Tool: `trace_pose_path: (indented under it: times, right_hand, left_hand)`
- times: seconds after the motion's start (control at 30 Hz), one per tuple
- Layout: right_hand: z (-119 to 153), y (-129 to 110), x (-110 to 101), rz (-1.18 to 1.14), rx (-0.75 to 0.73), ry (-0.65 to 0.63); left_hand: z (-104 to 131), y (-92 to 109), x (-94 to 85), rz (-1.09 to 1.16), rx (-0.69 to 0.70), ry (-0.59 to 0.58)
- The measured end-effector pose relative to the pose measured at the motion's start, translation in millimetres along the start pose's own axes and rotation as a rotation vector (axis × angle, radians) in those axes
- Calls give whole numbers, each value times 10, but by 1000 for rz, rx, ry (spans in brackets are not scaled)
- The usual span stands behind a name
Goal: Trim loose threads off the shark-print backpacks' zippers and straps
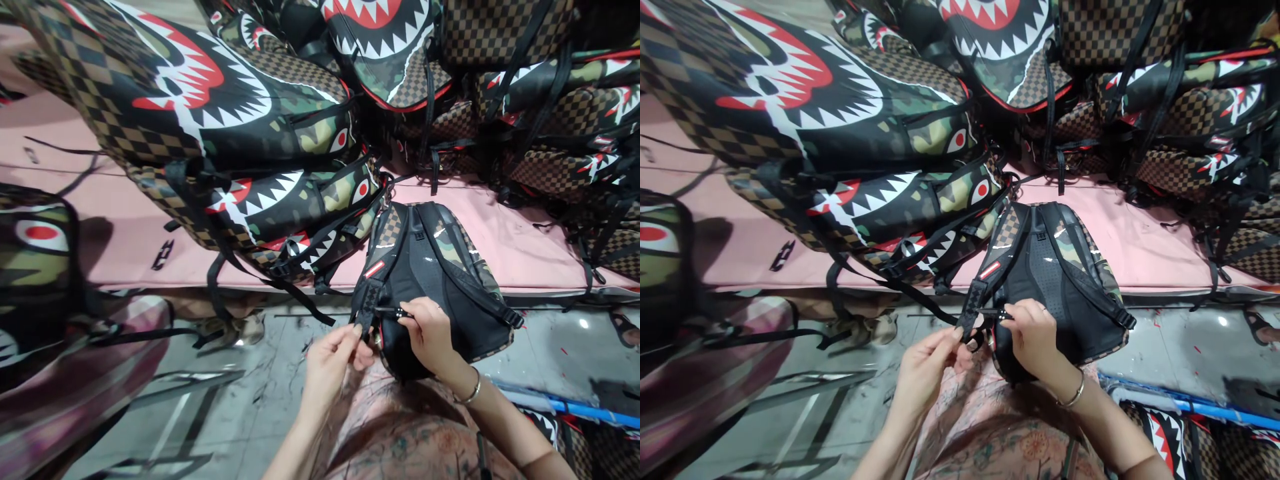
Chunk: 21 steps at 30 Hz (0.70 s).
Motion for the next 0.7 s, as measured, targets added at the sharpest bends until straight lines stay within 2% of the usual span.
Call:
trace_pose_path:
  times: [0.23,0.53,0.63,0.7]
  right_hand:
    - [-5,17,121,-131,80,-128]
    - [-43,-24,133,-131,36,-127]
    - [-28,7,32,-246,110,-109]
    - [12,83,-120,-325,193,-97]
  left_hand:
    - [63,76,47,-74,11,-3]
    - [111,195,177,-234,104,-92]
    - [25,155,76,-320,86,-128]
    - [-63,154,-146,-479,134,-55]
Point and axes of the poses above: each hand's wrist, its own z-axis away from the middle knuckle, its own x-axis out of the palm, y = z × x, the point moved 8 cm from there along -z, towards the middle knuckle, and after that the axes turned 3 degrees about y, right-handed, at the moved point
